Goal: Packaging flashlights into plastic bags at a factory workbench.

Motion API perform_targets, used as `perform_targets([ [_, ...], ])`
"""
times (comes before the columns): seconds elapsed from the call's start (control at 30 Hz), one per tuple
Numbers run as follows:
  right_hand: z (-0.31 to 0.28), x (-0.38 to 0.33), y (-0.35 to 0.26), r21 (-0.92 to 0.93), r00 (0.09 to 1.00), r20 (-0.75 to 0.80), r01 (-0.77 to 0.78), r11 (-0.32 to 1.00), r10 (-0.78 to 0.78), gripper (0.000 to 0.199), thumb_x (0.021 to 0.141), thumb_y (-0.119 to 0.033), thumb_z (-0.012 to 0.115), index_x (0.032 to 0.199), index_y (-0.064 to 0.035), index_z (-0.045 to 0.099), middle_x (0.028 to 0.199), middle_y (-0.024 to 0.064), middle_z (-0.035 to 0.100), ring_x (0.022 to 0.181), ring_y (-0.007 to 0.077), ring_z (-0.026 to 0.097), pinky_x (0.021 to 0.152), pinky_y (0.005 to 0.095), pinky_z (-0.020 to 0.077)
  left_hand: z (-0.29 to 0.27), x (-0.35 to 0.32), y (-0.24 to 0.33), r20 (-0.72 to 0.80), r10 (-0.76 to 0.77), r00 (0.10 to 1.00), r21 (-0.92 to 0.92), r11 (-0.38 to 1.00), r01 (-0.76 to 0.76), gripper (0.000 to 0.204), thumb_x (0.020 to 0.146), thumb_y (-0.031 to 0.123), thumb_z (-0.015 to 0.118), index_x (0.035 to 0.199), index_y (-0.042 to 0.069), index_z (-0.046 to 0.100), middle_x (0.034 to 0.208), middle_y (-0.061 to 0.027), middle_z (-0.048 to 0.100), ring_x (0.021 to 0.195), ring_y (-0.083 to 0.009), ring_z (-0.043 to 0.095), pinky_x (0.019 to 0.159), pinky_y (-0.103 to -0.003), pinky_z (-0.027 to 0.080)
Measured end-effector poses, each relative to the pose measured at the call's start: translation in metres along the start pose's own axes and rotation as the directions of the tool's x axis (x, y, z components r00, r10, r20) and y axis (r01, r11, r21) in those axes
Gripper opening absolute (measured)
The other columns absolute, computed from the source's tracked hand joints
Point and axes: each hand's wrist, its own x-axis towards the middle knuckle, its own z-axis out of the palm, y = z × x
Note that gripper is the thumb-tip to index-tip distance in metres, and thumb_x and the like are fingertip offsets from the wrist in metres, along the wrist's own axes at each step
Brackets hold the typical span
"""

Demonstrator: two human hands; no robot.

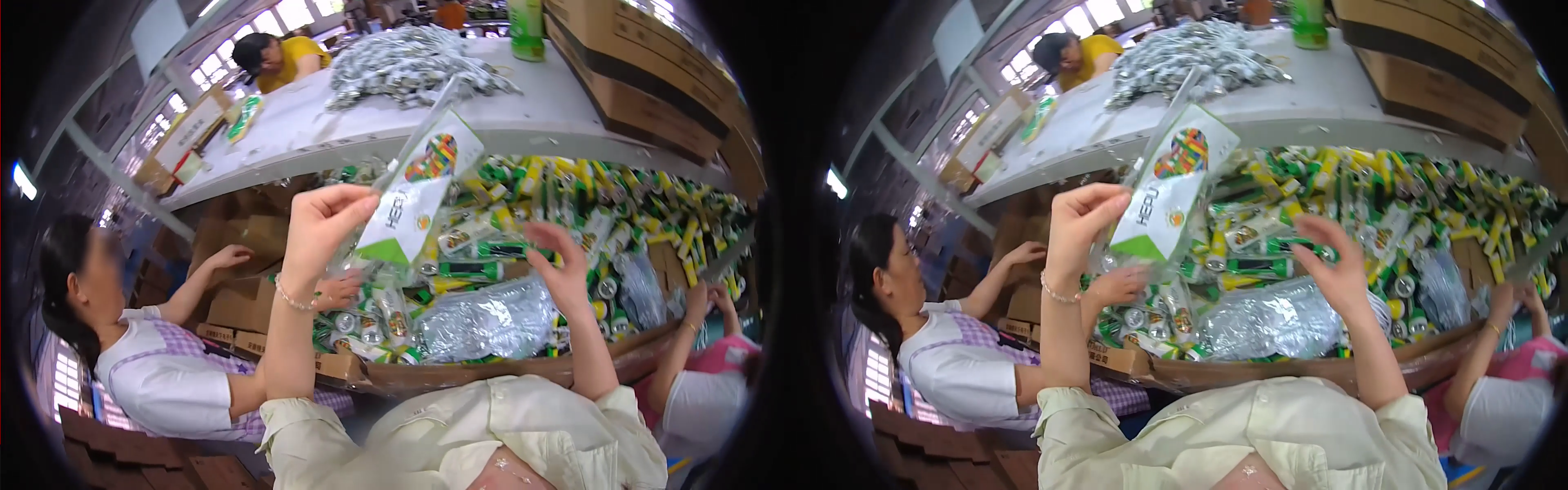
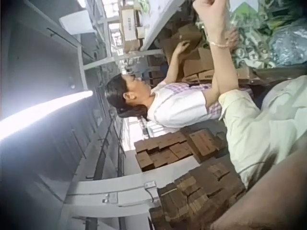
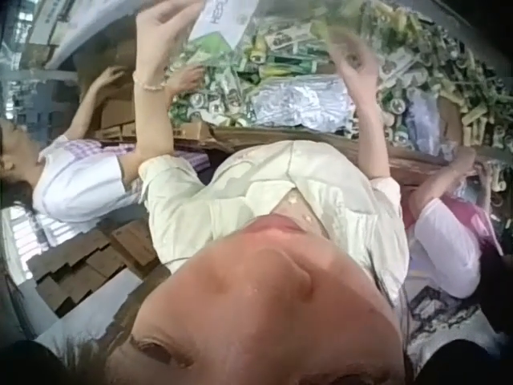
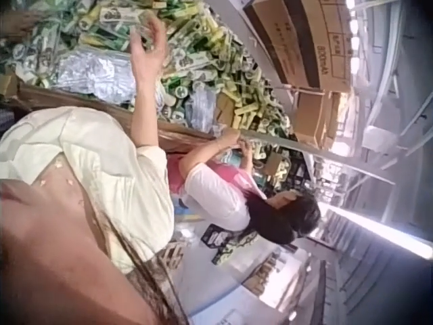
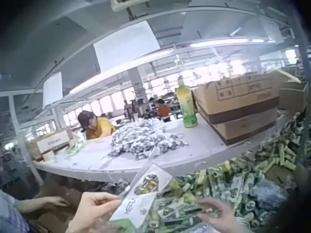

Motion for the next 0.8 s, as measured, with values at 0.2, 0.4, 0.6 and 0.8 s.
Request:
perform_targets([
  [0.2, -0.004, 0.034, -0.033, 0.237, 0.976, -0.121, 0.204, 0.95, -0.179, 0.043, 0.079, -0.013, 0.067, 0.118, -0.0023, 0.053, 0.107, 0.0079, 0.061, 0.101, 0.0175, 0.058, 0.09, 0.0309, 0.0425, 0.035, -0.012, -0.027, 0.269, -0.147, 0.952, -0.216, 0.954, 0.208, 0.017, 0.08, 0.005, 0.068, 0.093, -0.006, 0.066, 0.08, -0.0065, 0.067, 0.069, -0.0059, 0.059, 0.062, -0.018, 0.046],
  [0.4, -0.024, 0.032, -0.019, 0.365, 0.99, -0.043, -0.107, 0.925, 0.131, 0.011, 0.084, -0.003, 0.062, 0.094, 0.0006, 0.061, 0.073, -0.0007, 0.063, 0.063, 0.0018, 0.055, 0.055, 0.0155, 0.0403, 0.04, -0.014, -0.036, 0.341, -0.178, 0.923, -0.27, 0.922, 0.278, 0.023, 0.078, -0.001, 0.067, 0.1, -0.008, 0.063, 0.083, -0.01, 0.067, 0.07, -0.0092, 0.062, 0.063, -0.02, 0.048],
  [0.6, -0.04, 0.017, 0.007, 0.387, 0.978, -0.132, -0.098, 0.917, 0.16, 0.013, 0.085, -0.005, 0.062, 0.096, 0.0015, 0.061, 0.08, 0.0008, 0.063, 0.068, 0.0032, 0.055, 0.061, 0.0154, 0.0416, 0.026, -0.023, -0.045, 0.261, -0.106, 0.96, -0.198, 0.967, 0.16, 0.032, 0.076, 0.001, 0.069, 0.106, -0.004, 0.062, 0.081, -0.0072, 0.067, 0.066, -0.0055, 0.058, 0.056, -0.017, 0.043],
  [0.8, -0.056, -0.018, 0.001, -0.394, 0.737, -0.54, 0.206, 0.896, -0.407, 0.006, 0.081, -0.003, 0.064, 0.086, -0.0001, 0.065, 0.075, -0.0007, 0.059, 0.065, 0.0054, 0.051, 0.056, 0.0197, 0.0377, 0.002, -0.051, -0.085, -0.118, -0.159, 0.98, -0.173, 0.975, 0.137, 0.028, 0.084, 0.013, 0.062, 0.111, 0.003, 0.062, 0.083, -0.0006, 0.066, 0.05, 0.0027, 0.034, 0.043, -0.014, 0.023],
])
